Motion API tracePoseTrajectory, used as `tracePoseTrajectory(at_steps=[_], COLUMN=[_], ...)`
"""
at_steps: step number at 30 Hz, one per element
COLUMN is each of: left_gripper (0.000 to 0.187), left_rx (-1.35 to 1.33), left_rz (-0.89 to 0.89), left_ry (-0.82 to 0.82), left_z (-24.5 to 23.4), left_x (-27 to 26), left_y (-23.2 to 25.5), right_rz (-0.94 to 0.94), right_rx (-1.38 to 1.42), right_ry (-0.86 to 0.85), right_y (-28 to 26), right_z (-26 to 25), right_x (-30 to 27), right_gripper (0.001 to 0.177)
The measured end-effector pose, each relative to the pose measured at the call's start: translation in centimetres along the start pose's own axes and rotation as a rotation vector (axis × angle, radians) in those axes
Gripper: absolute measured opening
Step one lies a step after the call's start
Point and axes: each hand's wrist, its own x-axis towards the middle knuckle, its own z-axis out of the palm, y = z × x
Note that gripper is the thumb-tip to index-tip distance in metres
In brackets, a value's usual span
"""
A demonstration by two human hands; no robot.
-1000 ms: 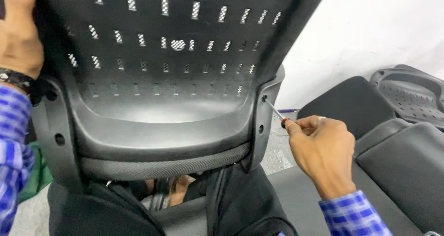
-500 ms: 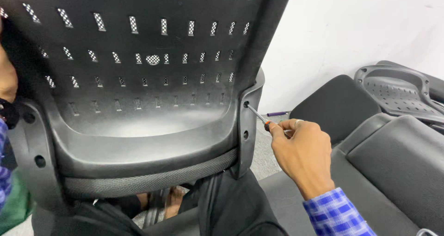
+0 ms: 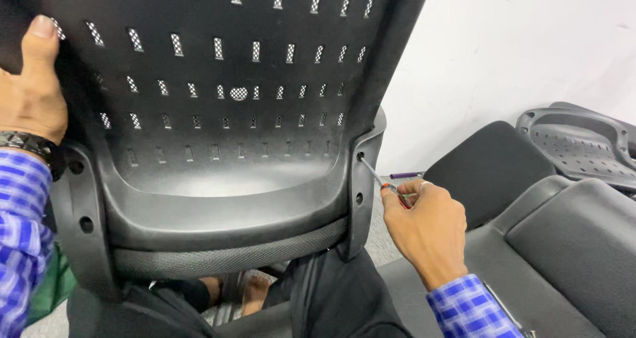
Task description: The person uses a screwdriver to tighten screws on the underside of a black office chair, securing the seat to the frame. The person works on multiple screw locations on both sides of the chair.
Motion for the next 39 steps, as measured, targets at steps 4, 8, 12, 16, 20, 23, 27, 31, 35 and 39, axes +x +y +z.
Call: tracePoseTrajectory(at_steps=[4, 8, 12, 16, 20, 23, 27, 31, 35, 39], left_gripper=[0.055, 0.049, 0.05, 0.051, 0.054, 0.061, 0.051, 0.055, 0.069, 0.07], left_rx=[-0.088, 0.055, 0.034, 0.024, 0.031, 0.06, -0.048, -0.04, 0.02, 0.04], left_rz=[0.142, 0.071, 0.026, 0.067, -0.024, -0.099, -0.096, -0.158, -0.198, -0.191], left_ry=[0.071, 0.08, 0.052, 0.047, 0.041, 0.027, 0.022, 0.017, 0.013, -0.004], left_z=[-0.2, 0.0, -0.4, -1.1, -1.4, -1.6, -1.8, -1.7, -1.5, -1.5], left_x=[-0.1, 0.2, 0.4, 0.4, 0.4, 0.4, 0.3, 0.5, 0.8, 1.1], left_y=[-0.5, -3.0, -3.6, -2.0, 0.0, 1.1, 1.9, 1.4, -0.3, -1.2], right_rz=[-0.055, 0.046, 0.049, -0.21, 0.007, 0.079, -0.017, -0.021, 0.085, 0.04], right_rx=[0.016, 0.043, 0.045, 0.034, 0.071, 0.062, 0.05, 0.088, 0.093, 0.118], right_ry=[0.043, 0.023, 0.02, 0.151, 0.041, 0.009, 0.052, 0.069, 0.068, 0.122], right_y=[0.1, 0.2, 0.8, 1.3, 1.5, 1.3, 0.9, 1.0, 0.8, 0.4], right_z=[-0.5, -0.8, -0.2, 0.3, 0.0, -0.1, -0.1, -0.5, -0.5, 0.0], right_x=[0.0, -0.4, -0.4, -0.2, -0.3, -0.5, -0.4, -0.3, -0.7, -1.2], right_gripper=[0.045, 0.034, 0.029, 0.052, 0.039, 0.039, 0.046, 0.042, 0.036, 0.035])
